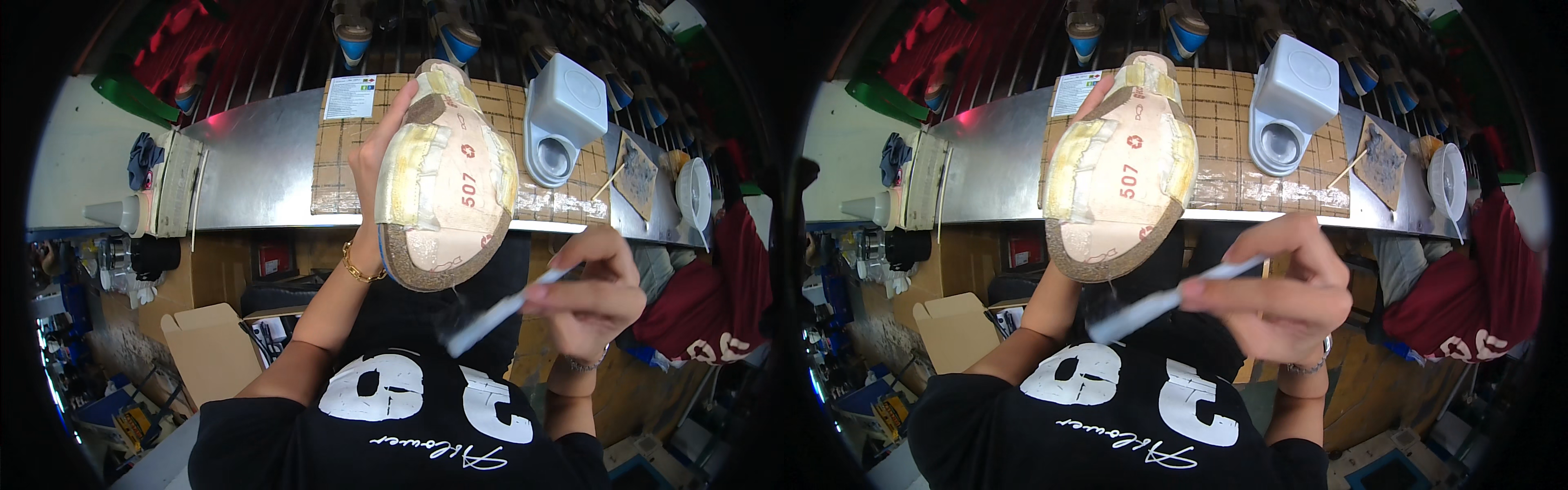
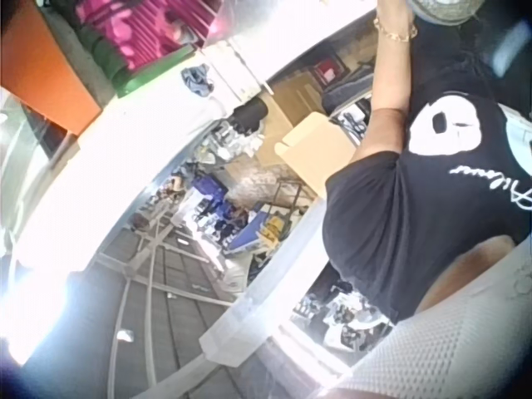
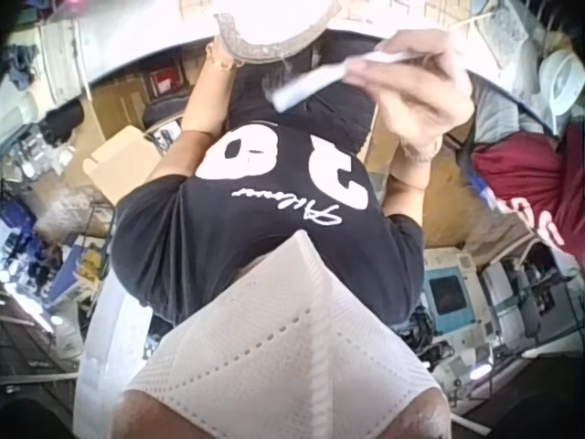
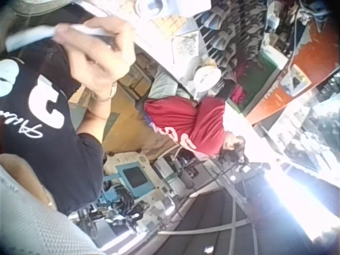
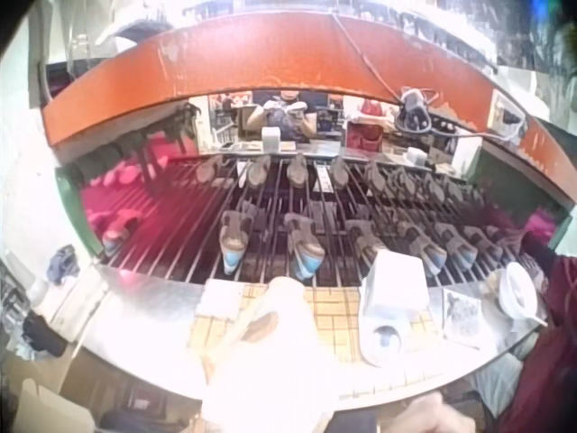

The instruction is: The person holds a shoe with a taped sole and repeatedly dips a brush into a container of white paint, then applies the paint to the sole. The shoe is rotated to cover different areas of the sole with paint.

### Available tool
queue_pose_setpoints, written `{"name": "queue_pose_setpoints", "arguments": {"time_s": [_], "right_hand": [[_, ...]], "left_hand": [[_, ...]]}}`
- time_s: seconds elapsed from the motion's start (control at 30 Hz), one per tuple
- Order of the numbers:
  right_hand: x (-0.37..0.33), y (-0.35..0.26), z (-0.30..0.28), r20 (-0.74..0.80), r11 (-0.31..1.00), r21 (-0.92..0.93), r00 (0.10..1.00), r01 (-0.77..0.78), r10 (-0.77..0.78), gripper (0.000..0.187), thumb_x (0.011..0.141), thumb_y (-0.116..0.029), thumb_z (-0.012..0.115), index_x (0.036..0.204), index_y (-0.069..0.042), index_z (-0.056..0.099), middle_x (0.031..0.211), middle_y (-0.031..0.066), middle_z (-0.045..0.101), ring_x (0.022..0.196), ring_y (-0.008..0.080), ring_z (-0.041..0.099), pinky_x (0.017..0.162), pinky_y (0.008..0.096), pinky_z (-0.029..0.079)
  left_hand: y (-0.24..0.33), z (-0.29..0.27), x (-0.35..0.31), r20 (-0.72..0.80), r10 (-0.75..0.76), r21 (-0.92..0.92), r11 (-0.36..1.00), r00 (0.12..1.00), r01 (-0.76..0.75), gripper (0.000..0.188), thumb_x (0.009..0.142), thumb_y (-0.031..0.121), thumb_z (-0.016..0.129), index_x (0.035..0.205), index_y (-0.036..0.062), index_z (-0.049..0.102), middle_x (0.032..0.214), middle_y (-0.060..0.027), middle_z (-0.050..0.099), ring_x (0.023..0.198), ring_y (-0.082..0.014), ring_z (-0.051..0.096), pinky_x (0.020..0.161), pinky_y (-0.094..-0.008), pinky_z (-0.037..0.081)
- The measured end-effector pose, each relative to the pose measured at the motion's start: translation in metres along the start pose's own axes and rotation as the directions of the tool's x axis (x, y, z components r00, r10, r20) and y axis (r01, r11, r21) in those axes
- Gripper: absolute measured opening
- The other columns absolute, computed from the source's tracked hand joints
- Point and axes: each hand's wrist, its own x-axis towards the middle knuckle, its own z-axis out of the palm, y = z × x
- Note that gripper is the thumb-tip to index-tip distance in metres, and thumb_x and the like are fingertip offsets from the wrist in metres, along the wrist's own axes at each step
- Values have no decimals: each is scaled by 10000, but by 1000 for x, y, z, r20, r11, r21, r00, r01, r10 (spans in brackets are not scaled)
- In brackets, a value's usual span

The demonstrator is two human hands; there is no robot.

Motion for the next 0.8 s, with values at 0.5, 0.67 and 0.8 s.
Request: {"name": "queue_pose_setpoints", "arguments": {"time_s": [0.5, 0.67, 0.8], "right_hand": [[-1, 18, -15, 1, 988, 36, 988, -153, 153, 269, 627, -14, 848, 869, -128, 825, 837, 21, 609, 712, 97, 555, 595, 220, 400], [5, 19, -18, -29, 993, 39, 993, -113, 114, 263, 626, -16, 855, 871, -105, 821, 835, 31, 614, 723, 107, 560, 604, 221, 406], [1, 28, -26, 71, 985, 110, 989, -135, 127, 277, 646, 0, 850, 900, -107, 818, 865, 29, 614, 740, 102, 563, 624, 218, 412]], "left_hand": [[20, -4, -7, 110, -151, -69, 985, 982, 160, 648, 787, 227, 810, 1373, 54, 594, 1158, -116, 727, 814, -114, 720, 663, -258, 588], [27, -4, -5, 160, -164, -200, 960, 973, 194, 617, 844, 155, 757, 1417, 62, 546, 1177, -105, 715, 926, -133, 716, 784, -262, 602], [34, -7, -8, 235, -230, -269, 918, 944, 290, 615, 885, 136, 709, 1452, 60, 483, 1247, -122, 669, 1010, -147, 692, 843, -276, 595]]}}
